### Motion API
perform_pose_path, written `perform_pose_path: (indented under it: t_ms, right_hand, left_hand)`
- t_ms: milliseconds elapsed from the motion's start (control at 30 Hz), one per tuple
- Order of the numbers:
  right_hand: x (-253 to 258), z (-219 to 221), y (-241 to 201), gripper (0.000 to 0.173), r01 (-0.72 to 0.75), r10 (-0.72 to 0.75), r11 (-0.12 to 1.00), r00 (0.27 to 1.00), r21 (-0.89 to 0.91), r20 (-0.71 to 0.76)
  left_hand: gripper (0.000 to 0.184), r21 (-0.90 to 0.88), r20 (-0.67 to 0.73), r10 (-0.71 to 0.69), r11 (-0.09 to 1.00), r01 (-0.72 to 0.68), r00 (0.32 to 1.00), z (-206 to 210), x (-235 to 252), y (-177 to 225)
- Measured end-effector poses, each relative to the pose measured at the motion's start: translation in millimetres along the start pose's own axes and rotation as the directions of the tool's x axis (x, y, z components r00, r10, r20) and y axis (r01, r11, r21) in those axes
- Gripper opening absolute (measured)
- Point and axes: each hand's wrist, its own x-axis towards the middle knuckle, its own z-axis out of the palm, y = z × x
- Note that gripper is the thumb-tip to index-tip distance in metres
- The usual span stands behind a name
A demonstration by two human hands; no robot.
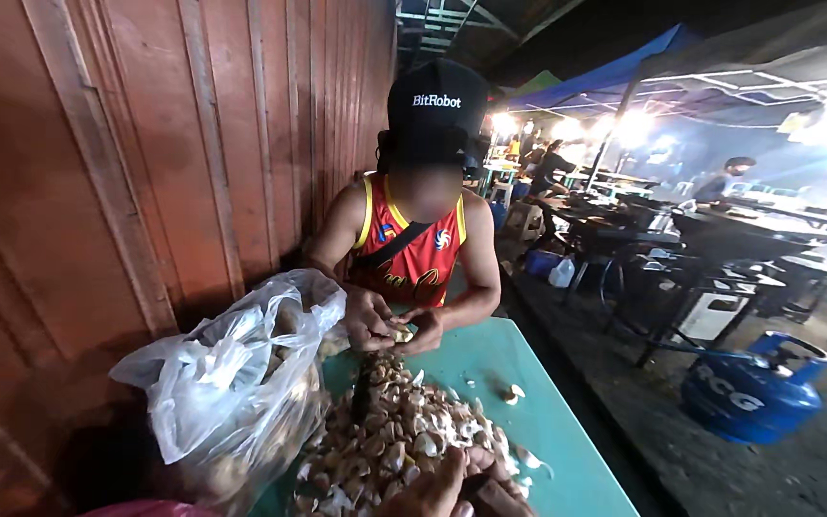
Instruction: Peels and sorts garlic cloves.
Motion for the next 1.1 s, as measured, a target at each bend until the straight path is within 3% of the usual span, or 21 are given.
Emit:
perform_pose_path:
  t_ms: [367,533,667,967,1100]
  right_hand:
    - [-3,0,2,0.035,-0.007,0.007,1.0,1.0,0.019,0.022]
    - [-3,5,10,0.036,-0.001,0.004,0.995,0.999,0.096,-0.035]
    - [-2,3,12,0.034,0.003,-0.004,0.99,1.0,0.14,0.001]
    - [-1,3,3,0.022,0.04,-0.052,0.996,0.989,0.085,0.14]
    - [0,-8,-2,0.023,0.041,-0.013,0.991,0.978,-0.131,0.206]
  left_hand:
    - [0.037,-0.022,-0.104,0.082,0.996,-0.085,0.991,8,-2,-8]
    - [0.034,0.078,-0.178,0.098,0.993,-0.085,0.979,12,-2,-10]
    - [0.033,0.023,-0.183,0.061,0.998,-0.058,0.981,10,-1,-9]
    - [0.033,-0.031,-0.14,0.067,0.997,-0.072,0.988,4,-1,-7]
    - [0.033,-0.045,-0.169,0.006,0.999,-0.014,0.986,-5,0,-11]
